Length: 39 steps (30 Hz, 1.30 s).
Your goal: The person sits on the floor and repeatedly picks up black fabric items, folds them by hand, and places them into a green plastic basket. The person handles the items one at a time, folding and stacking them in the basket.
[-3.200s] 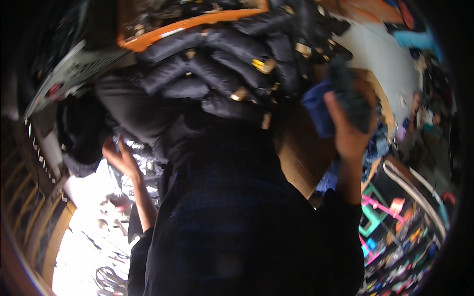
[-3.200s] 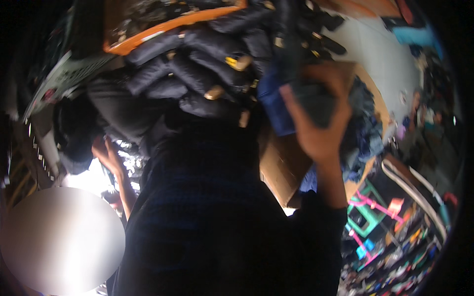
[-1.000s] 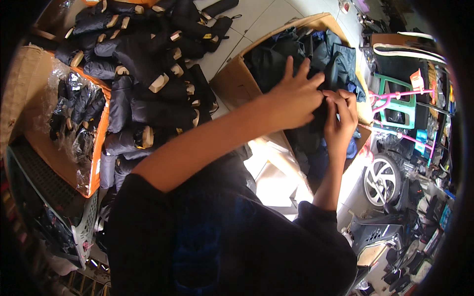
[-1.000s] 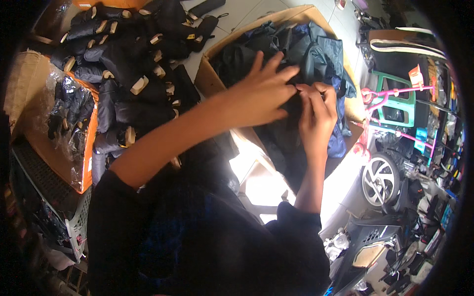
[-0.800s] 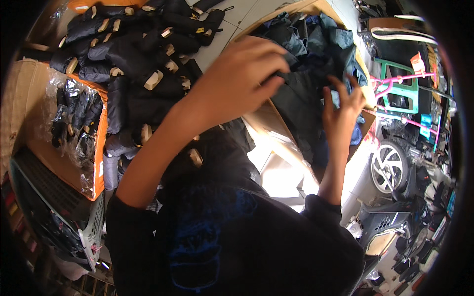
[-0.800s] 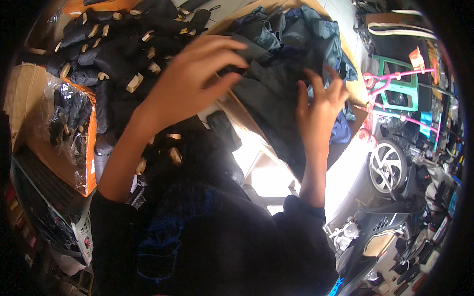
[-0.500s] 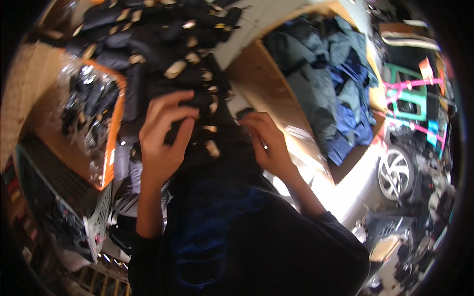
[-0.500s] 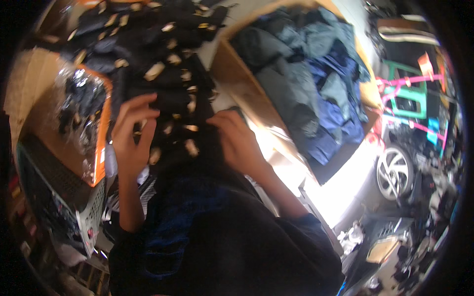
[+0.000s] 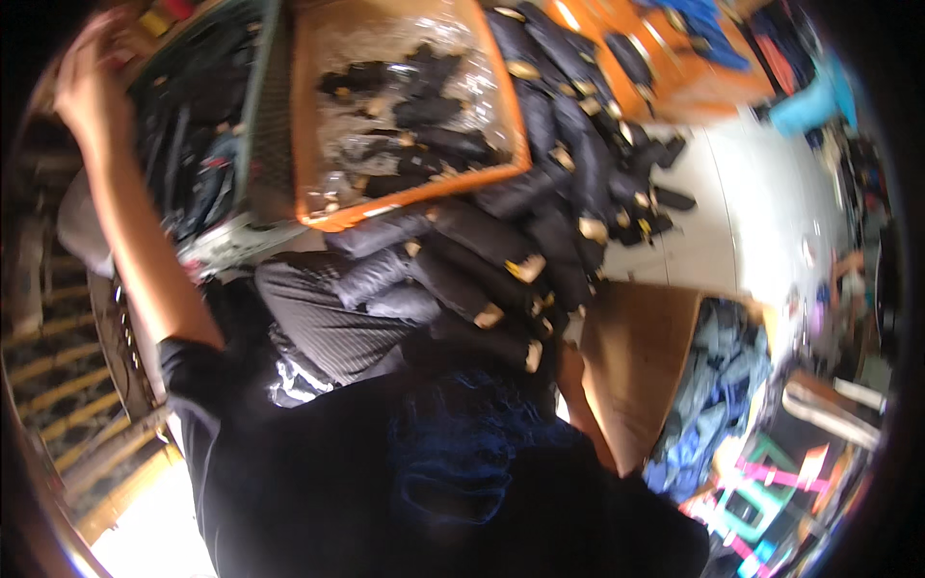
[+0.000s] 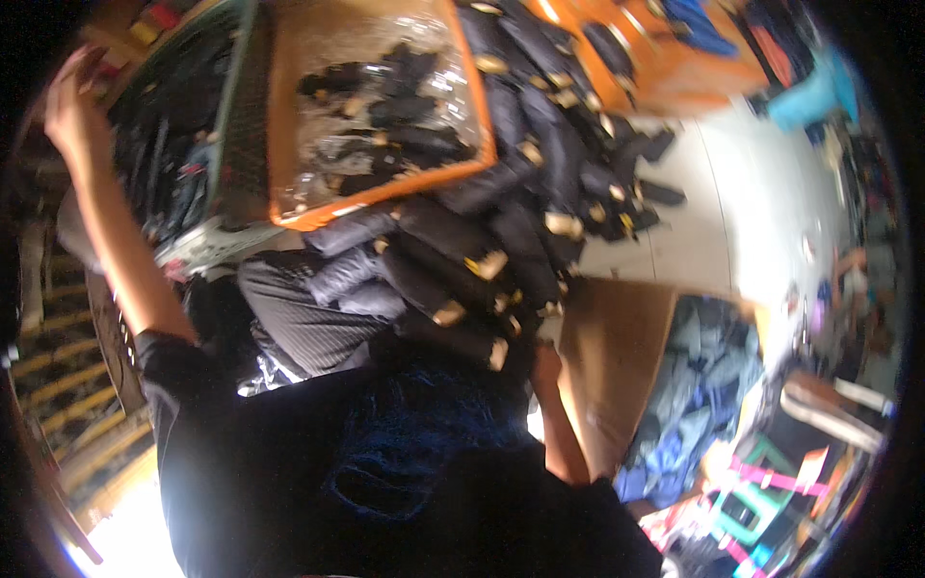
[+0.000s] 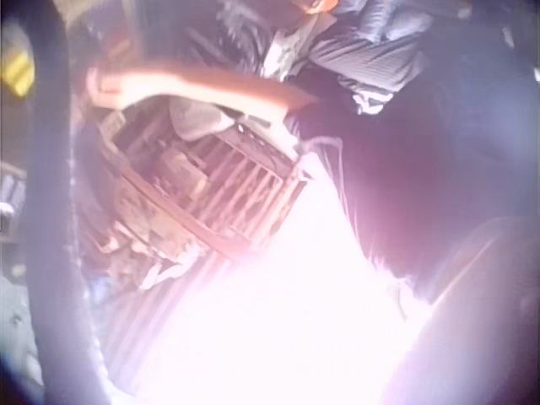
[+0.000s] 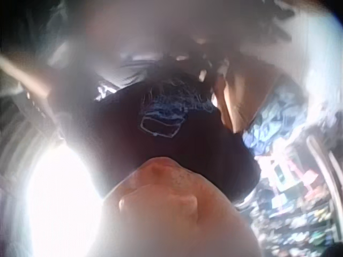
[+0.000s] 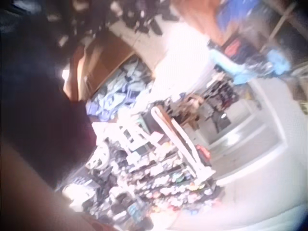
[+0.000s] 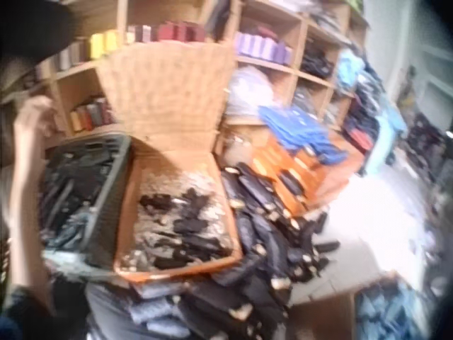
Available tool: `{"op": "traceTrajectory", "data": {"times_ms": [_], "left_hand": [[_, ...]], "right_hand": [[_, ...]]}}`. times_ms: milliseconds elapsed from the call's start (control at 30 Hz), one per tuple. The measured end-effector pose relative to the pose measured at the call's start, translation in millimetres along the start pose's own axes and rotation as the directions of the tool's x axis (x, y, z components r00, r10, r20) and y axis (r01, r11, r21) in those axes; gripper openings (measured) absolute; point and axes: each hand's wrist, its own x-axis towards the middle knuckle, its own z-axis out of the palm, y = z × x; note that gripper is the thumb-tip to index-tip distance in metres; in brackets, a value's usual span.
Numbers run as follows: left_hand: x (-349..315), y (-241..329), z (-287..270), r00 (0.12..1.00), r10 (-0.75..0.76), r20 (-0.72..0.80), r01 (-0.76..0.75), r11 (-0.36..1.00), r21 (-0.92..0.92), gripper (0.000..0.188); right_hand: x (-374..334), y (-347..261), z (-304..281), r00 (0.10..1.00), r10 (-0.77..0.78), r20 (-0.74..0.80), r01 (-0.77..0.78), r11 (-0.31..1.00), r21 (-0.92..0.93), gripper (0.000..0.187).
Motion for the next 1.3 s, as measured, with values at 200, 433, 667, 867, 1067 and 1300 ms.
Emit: {"op": "traceTrajectory", "data": {"times_ms": [200,433,667,867,1067,1300], "left_hand": [[-78,16,-26,0.968,-0.143,0.204,0.054,0.920,0.389,0.026],[-144,-86,-129,0.598,-0.639,0.483,0.434,0.765,0.476,0.068],[-171,-81,-123,0.679,-0.593,0.432,0.370,0.785,0.496,0.059],[-146,35,-84,0.957,-0.227,0.179,0.114,0.865,0.489,0.037],[-141,45,-81,0.878,-0.328,0.349,0.107,0.844,0.526,0.041],[-192,10,-62,0.868,-0.440,0.232,0.220,0.758,0.613,0.024]], "right_hand": [[-6,-67,-154,0.984,-0.002,-0.177,0.021,0.994,0.104,0.015],[-40,-110,-348,0.987,-0.017,-0.162,0.064,0.955,0.290,0.017],[-57,5,-431,0.979,0.204,-0.033,-0.201,0.977,0.072,0.017],[-52,19,-416,0.836,0.337,-0.433,-0.506,0.777,-0.373,0.039],[4,-170,-355,0.870,0.019,-0.493,0.047,0.991,0.121,0.030],[143,-325,-256,0.597,-0.780,-0.189,0.770,0.491,0.407,0.018]]}}
